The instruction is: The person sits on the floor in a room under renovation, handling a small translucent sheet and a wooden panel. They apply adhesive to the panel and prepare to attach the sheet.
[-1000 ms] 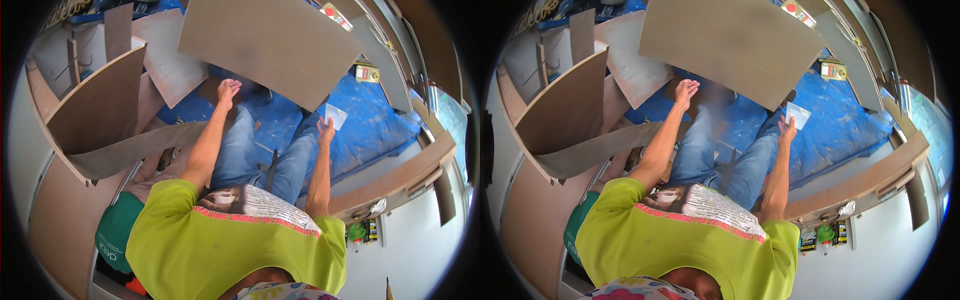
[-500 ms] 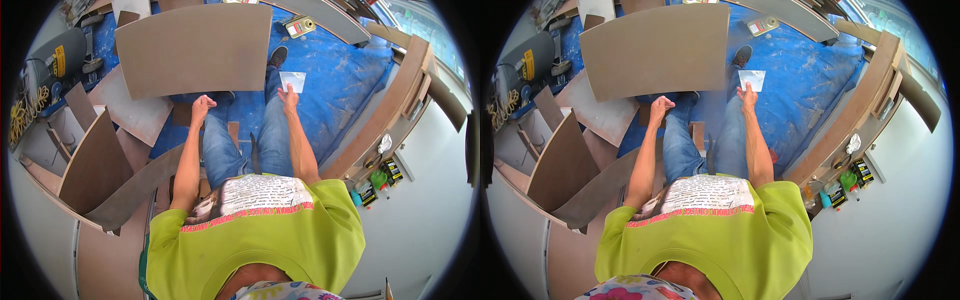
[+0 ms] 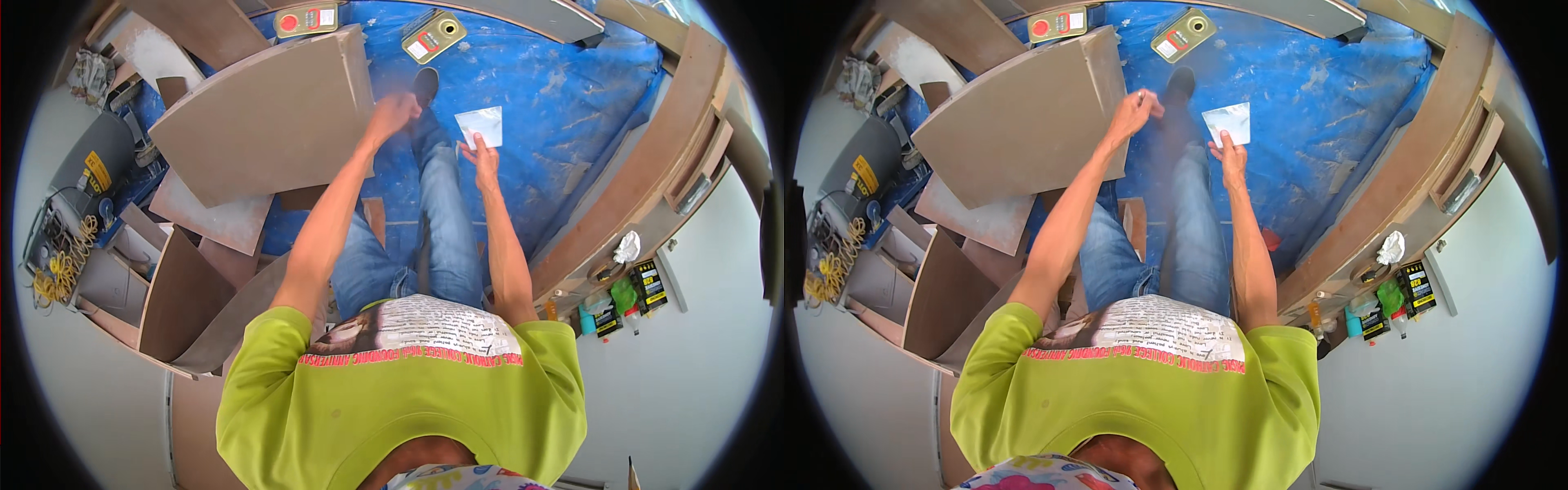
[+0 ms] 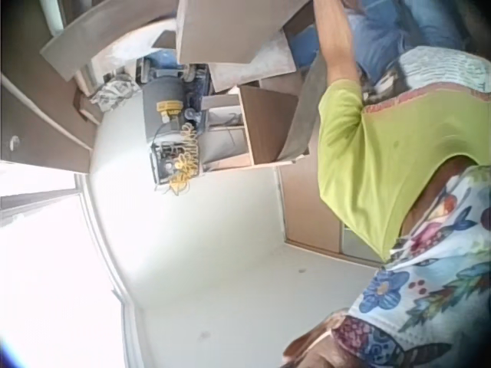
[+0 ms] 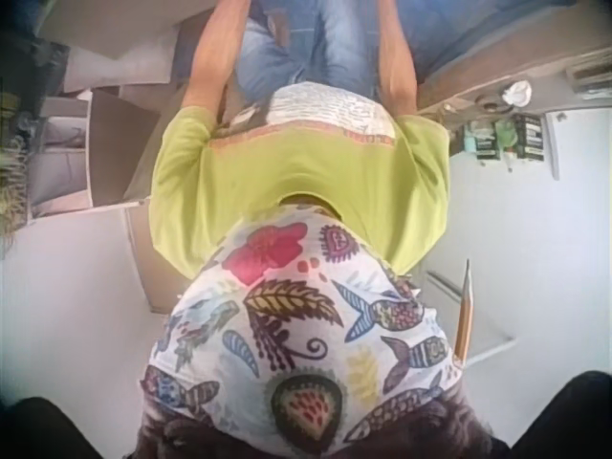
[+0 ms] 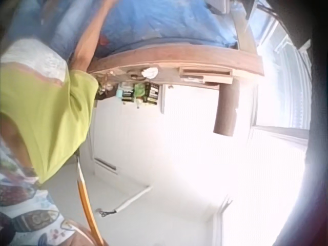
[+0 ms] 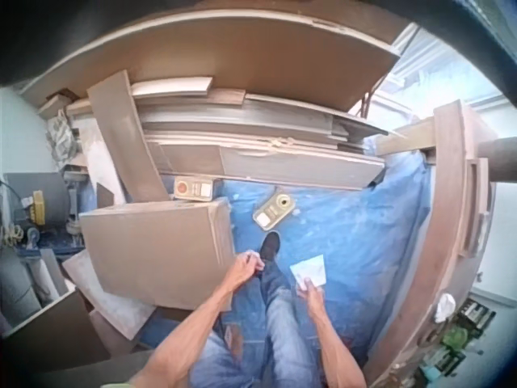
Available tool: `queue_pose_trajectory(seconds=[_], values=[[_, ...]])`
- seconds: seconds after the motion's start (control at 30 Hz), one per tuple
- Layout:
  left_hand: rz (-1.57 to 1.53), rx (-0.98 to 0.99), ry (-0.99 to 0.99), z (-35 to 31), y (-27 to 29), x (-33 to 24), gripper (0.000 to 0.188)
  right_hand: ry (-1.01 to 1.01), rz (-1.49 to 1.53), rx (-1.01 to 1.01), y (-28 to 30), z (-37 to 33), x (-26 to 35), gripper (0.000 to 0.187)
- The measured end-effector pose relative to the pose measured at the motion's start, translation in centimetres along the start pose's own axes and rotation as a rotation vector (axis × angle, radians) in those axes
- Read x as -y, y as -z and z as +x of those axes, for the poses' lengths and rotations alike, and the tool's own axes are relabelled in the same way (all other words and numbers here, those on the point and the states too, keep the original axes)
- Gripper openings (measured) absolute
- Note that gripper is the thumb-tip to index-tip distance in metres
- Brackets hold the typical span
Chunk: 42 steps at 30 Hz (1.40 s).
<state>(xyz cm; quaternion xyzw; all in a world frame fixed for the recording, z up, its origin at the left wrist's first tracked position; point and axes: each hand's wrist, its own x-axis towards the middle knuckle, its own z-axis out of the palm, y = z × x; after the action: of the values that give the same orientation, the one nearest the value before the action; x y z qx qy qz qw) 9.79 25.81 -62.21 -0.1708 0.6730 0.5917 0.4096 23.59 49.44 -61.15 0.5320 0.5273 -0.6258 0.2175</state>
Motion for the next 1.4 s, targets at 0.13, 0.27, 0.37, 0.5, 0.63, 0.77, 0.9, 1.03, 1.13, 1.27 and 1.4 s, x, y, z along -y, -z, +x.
queue_pose_trajectory(seconds=[0.13,0.27,0.37,0.5,0.63,0.77,0.9,1.03,1.13,1.27,1.4], values=[[0.35,-0.205,-0.03,9.6,-2.6,-1.2,0.033,-0.073,-0.019,-0.089,5.9,0.8,-0.5,0.046],[0.688,-0.295,-0.201,15.6,-3.2,2.1,0.08,-0.162,0.015,-0.165,9.5,0.5,-2.8,0.045],[0.848,-0.379,-0.134,17.3,-4.8,2.6,0.101,-0.258,0.053,-0.208,10.3,-0.2,-5.5,0.044],[0.794,-0.366,-0.171,19.5,-6.0,4.7,0.116,-0.35,0.1,-0.212,9.5,-0.7,-7.5,0.042],[0.921,-0.491,-0.214,21.2,-6.6,5.8,0.11,-0.382,0.132,-0.183,8.3,0.4,-7.4,0.042],[0.84,-0.503,-0.163,21.5,-6.8,5.1,0.094,-0.3,0.197,-0.15,6.9,1.6,-5.2,0.043],[0.832,-0.477,-0.117,21.8,-6.0,3.9,0.091,-0.257,0.181,-0.134,6.4,3.5,-2.6,0.043],[0.819,-0.536,-0.053,22.1,-5.9,3.4,0.092,-0.178,0.173,-0.12,6.0,6.1,-1.0,0.044],[0.798,-0.556,0.035,20.8,-6.0,3.0,0.095,-0.148,0.191,-0.1,5.2,8.0,0.4,0.045],[0.867,-0.525,0.022,14.6,-7.6,0.2,0.095,-0.097,0.281,-0.102,3.7,10.7,0.7,0.047],[0.695,-0.526,0.011,5.7,-8.1,-2.1,0.092,-0.09,0.421,-0.085,1.5,13.0,1.3,0.055]])
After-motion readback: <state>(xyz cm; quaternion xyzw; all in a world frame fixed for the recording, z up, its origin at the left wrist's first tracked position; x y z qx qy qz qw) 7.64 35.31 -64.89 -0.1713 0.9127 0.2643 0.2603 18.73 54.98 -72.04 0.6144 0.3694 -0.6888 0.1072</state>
